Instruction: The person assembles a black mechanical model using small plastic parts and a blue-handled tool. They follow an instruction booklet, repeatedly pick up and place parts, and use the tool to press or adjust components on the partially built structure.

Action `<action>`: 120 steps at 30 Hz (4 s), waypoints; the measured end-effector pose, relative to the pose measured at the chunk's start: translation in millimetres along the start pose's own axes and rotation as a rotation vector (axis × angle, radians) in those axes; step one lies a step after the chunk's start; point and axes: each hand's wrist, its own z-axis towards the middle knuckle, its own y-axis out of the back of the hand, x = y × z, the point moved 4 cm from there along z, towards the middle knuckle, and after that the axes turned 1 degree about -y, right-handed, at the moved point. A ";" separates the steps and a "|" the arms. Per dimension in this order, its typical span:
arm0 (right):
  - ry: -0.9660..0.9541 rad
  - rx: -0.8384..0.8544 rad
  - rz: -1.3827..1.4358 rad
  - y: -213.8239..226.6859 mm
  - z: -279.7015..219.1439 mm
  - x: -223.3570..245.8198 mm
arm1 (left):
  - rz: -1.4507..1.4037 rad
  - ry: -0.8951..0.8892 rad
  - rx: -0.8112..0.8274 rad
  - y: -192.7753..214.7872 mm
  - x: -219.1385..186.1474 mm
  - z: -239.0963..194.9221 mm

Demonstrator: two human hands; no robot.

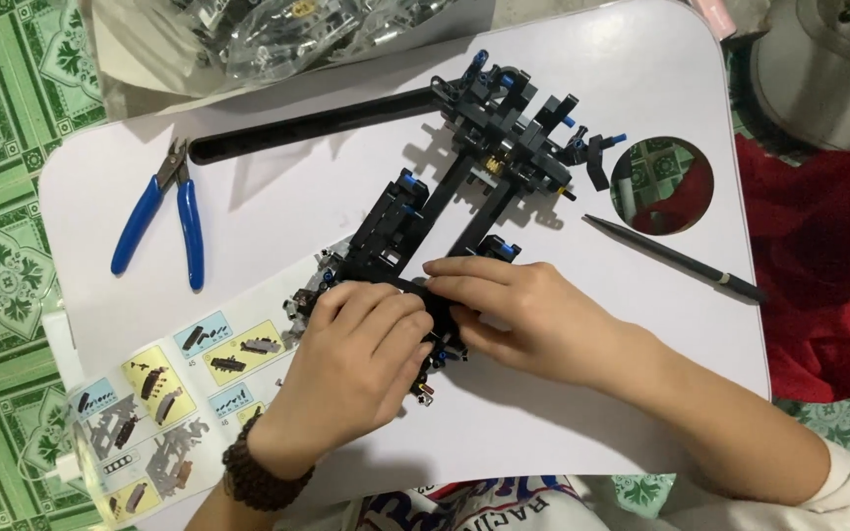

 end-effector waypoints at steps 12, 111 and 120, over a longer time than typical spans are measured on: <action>0.138 0.087 0.070 -0.6 -9.0 -5.8 | -0.042 -0.085 0.111 14.3 -1.0 12.7; 0.498 -0.171 -0.411 -40.0 -3.4 31.4 | 0.441 -0.238 -0.411 -19.2 -6.5 -62.7; 0.480 -0.102 -0.388 -35.5 -1.2 29.4 | 0.411 -0.179 -0.344 -25.4 1.5 -67.1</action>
